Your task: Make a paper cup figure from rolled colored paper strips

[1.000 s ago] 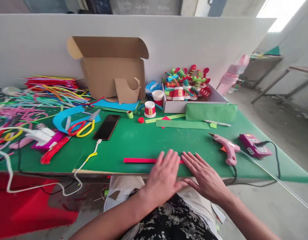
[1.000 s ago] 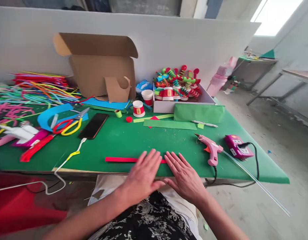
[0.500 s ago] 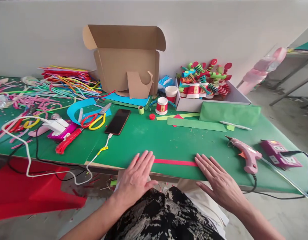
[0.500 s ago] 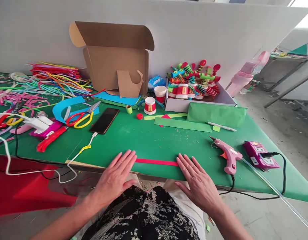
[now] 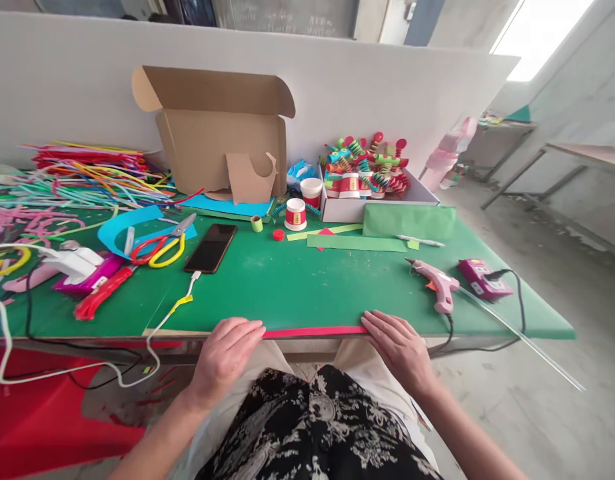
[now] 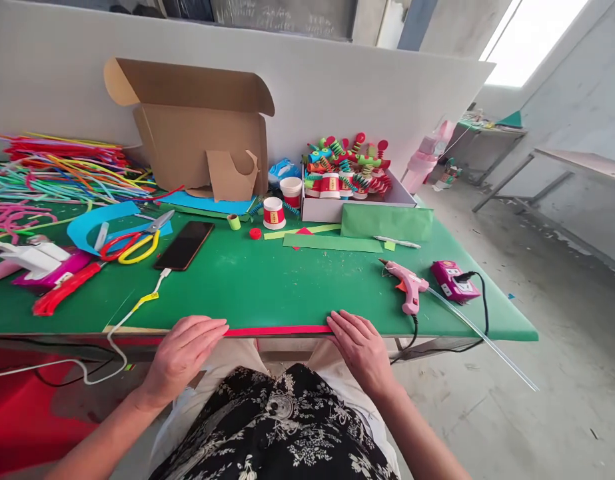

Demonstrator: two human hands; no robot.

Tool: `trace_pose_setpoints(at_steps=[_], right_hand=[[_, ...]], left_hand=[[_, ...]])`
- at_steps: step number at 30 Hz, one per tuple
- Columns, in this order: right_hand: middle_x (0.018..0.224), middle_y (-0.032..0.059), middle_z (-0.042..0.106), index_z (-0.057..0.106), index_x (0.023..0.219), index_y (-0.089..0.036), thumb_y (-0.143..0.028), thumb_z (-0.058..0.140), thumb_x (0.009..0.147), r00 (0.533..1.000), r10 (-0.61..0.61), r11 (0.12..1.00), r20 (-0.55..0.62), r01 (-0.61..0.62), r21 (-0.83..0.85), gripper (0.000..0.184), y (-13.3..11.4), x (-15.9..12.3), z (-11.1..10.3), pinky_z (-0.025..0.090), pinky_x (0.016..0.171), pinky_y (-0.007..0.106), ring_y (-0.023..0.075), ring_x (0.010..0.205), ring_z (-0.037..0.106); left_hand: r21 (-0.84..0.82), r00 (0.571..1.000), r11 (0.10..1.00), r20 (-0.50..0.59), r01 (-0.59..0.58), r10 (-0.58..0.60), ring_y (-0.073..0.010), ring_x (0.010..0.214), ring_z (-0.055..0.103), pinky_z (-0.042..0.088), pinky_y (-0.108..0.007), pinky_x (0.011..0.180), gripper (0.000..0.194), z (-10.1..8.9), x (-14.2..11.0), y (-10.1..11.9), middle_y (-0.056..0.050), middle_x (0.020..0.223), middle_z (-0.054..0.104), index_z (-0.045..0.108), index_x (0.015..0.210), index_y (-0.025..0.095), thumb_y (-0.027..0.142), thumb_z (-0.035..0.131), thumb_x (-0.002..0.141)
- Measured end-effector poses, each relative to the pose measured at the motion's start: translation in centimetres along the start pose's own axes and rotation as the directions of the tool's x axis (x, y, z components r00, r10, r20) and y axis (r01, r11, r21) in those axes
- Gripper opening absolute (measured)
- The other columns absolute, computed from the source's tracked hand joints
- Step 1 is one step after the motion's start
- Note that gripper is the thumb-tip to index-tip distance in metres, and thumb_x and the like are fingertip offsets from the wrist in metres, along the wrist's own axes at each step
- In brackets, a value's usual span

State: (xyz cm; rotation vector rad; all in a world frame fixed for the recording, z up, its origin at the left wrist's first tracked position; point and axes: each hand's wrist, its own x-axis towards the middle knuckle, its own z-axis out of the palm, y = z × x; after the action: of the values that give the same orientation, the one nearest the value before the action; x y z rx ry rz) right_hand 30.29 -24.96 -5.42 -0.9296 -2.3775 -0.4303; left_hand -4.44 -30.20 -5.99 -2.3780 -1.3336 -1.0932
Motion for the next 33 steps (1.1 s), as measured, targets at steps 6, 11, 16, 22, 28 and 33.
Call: trace_pose_setpoints(at_steps=[6,11,16,22,28,33], right_hand=[[0.08,0.006,0.076,0.076,0.098,-0.021,-0.03,0.048,0.1,0.987,0.159,0.984,0.022,-0.161,0.078,0.03,-1.9,0.9,-1.6,0.049,0.069,0.03,0.0169,0.069,0.064],[0.081,0.0065,0.076,0.075,0.104,-0.02,-0.038,0.048,0.099,0.915,0.391,0.862,0.099,-0.402,0.308,0.032,-5.0,3.8,-2.9,0.05,0.063,0.027,0.0179,0.07,0.067],[0.099,0.0077,0.077,0.072,0.114,-0.023,-0.043,0.044,0.099,0.888,0.416,0.687,0.194,-0.447,0.574,0.038,-6.6,7.5,-4.6,0.052,0.074,0.029,0.0212,0.087,0.071],[0.079,0.0046,0.076,0.078,0.089,-0.021,-0.052,0.052,0.092,0.904,0.339,0.506,0.261,-0.409,0.76,0.04,-7.1,9.1,-6.8,0.046,0.068,0.027,0.0188,0.073,0.066],[0.068,0.0044,0.073,0.073,0.078,-0.018,-0.067,0.067,0.073,0.724,0.492,-0.111,0.484,-0.499,0.86,0.05,-8.5,9.5,-6.0,0.047,0.062,0.027,0.0166,0.062,0.063],[0.065,0.0049,0.072,0.074,0.074,-0.018,-0.063,0.07,0.073,0.73,0.563,-0.093,0.387,-0.409,0.908,0.045,-8.9,10.2,-5.2,0.05,0.066,0.029,0.0177,0.065,0.063]], left_hand=[[-0.131,0.991,0.986,-0.07,0.105,-0.115,-0.0132,0.069,0.061,0.051,-0.026,0.069,0.011,-2.8,3.4,1.9,-0.002,0.077,0.07,0.067,0.096,0.017,0.012,0.059,0.091],[-0.088,0.972,0.995,-0.225,0.053,-0.071,-0.0132,0.068,0.062,0.05,-0.025,0.07,0.01,-5.4,6.6,4.5,-0.002,0.076,0.071,0.069,0.094,0.017,0.013,0.061,0.09],[-0.083,0.974,0.996,-0.227,-0.025,0.005,-0.0136,0.069,0.061,0.048,-0.025,0.069,0.011,-7.3,9.4,6.1,-0.001,0.075,0.07,0.069,0.09,0.019,0.016,0.058,0.091],[-0.198,0.989,0.975,-0.09,0.097,-0.117,-0.0143,0.064,0.06,0.046,-0.025,0.06,0.016,-9.8,12.6,5.8,0.0,0.07,0.069,0.068,0.076,0.022,0.027,0.058,0.087],[-0.761,0.822,0.509,0.055,0.402,-0.567,-0.0121,0.06,0.057,0.049,-0.026,0.057,0.039,-8.8,13.9,6.6,-0.001,0.081,0.067,0.065,0.097,0.02,0.047,0.073,0.071],[-0.78,0.746,0.229,0.4,0.582,-0.532,-0.0101,0.055,0.048,0.042,-0.023,0.052,0.041,-5.1,12.9,9.0,-0.002,0.065,0.064,0.07,0.074,0.015,0.052,0.079,0.06]])
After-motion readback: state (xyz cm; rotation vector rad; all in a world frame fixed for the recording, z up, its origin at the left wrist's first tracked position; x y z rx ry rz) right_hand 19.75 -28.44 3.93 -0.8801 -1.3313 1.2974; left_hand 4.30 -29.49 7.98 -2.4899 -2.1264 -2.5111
